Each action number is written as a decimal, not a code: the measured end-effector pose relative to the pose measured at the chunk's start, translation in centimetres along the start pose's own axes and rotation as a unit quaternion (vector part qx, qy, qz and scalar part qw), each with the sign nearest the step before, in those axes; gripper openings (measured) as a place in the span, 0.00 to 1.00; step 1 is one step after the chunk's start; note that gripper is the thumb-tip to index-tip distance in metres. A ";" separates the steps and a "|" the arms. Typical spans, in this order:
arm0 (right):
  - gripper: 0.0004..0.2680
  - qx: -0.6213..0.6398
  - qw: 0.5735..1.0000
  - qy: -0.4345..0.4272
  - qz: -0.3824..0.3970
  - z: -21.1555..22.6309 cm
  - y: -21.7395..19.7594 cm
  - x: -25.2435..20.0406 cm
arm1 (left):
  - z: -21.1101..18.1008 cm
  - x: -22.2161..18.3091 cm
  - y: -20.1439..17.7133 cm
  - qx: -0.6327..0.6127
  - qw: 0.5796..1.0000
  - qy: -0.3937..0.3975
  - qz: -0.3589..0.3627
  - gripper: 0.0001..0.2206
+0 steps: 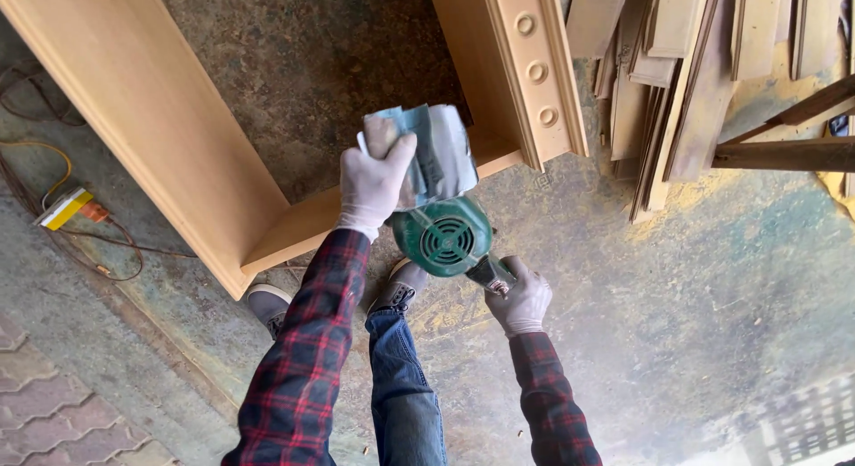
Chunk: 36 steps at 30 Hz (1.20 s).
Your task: The person wipes a wooden shelf frame with a cloth, then uses an electric orbital sander to sand the wood surfaces and edges, moving the sander along the frame rails and around the piece.
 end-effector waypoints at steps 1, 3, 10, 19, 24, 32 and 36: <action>0.09 0.013 1.000 0.021 -0.004 -0.5 -0.3 0.1 | -0.6 0.6 1.3 0.029 0.999 0.017 0.020 0.17; 0.09 0.020 0.999 0.040 -0.014 -0.7 -1.6 0.8 | -1.9 1.8 3.2 0.042 0.999 0.017 0.028 0.18; 0.10 0.034 0.993 0.111 -0.034 -2.7 -3.0 2.3 | -4.6 4.7 8.7 0.054 0.992 0.097 0.059 0.21; 0.11 0.025 0.995 0.092 -0.035 -4.9 -4.6 4.2 | -6.0 5.4 10.7 0.111 0.988 0.083 0.076 0.23; 0.11 0.012 0.992 0.121 0.016 -4.3 -3.5 4.1 | -5.6 4.9 8.6 0.086 0.991 0.090 0.052 0.22; 0.10 0.049 0.994 0.099 0.001 3.4 0.2 0.1 | -3.6 4.9 1.1 0.157 0.983 0.069 0.063 0.23; 0.10 0.039 0.997 0.072 -0.009 7.0 2.0 -1.7 | -2.1 4.0 -3.6 0.093 0.990 0.079 0.065 0.21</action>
Point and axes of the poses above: each hand's wrist, its own x-axis towards the middle knuckle, its own y-axis out of the palm, z = x × y, the point moved 3 cm from there along x, towards the middle knuckle, and after that the axes turned 2 degrees about x, right-handed, at the moved point
